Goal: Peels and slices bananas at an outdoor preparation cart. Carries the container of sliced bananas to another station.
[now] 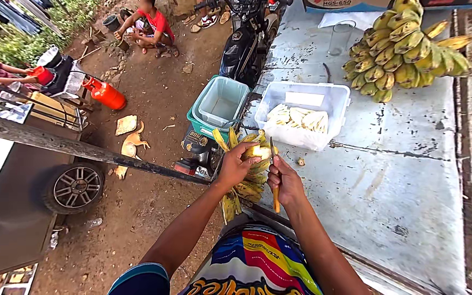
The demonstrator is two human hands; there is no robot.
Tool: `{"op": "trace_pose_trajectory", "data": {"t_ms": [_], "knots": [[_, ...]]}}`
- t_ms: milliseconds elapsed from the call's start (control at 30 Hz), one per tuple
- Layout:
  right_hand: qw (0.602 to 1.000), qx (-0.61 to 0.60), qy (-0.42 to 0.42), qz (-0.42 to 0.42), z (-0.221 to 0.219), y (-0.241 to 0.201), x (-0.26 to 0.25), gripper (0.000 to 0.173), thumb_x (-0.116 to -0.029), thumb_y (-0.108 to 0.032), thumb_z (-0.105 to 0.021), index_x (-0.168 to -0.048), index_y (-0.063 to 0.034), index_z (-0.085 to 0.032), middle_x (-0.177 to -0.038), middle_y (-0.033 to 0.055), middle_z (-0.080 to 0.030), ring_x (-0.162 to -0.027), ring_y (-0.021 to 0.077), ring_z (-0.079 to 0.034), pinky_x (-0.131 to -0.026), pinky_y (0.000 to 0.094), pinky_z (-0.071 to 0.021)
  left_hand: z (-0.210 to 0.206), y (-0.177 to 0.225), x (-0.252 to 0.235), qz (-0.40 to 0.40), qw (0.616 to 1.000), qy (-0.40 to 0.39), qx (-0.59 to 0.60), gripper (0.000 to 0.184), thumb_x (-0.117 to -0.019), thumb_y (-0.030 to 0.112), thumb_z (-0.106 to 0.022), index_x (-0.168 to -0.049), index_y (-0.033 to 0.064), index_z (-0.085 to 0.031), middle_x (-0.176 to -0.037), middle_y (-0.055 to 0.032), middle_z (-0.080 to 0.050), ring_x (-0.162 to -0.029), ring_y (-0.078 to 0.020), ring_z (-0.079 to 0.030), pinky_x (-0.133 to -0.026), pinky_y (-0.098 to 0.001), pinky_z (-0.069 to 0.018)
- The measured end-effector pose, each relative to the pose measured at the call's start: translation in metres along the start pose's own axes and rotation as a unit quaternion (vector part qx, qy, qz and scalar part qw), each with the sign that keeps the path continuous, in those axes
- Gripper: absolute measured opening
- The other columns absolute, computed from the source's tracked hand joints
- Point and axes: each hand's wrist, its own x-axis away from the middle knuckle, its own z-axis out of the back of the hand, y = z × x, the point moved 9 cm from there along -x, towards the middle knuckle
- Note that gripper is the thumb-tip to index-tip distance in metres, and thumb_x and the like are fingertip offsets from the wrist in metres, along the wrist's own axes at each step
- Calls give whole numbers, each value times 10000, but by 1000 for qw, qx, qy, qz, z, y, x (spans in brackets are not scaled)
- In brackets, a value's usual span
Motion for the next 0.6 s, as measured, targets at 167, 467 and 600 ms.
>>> {"op": "trace_pose_trajectory", "data": {"t_ms": [167,467,600], "knots": [[1000,-11,19,-11,8,7,-5,276,-1088,-217,-505,-1334,-104,-554,-605,-23,-449,-392,45,-412,-348,180,-387,14,-2,3,-10,997,13,76,388,-931,37,-737,-1309,62,-656,-1222,-90,-712,-1034,-201,-712,-902,-393,-619],[999,23,36,-14,25,10,-13,187,-1098,-256,-483,-1178,-107,-562,-627,-24,-484,-405,43,-422,-367,180,-400,17,-4,-9,19,994,-97,56,426,-931,39,-735,-1340,82,-621,-1254,-86,-690,-1051,-200,-701,-912,-405,-612],[986,89,13,138,10,-18,5,413,-1115,-221,-437,-1514,-114,-411,-759,19,-554,-427,46,-401,-381,176,-376,-2,15,-28,-2,955,-289,-62,476,-947,67,-714,-1409,111,-610,-1401,-101,-597,-1275,-220,-578,-1081,-435,-496]]}}
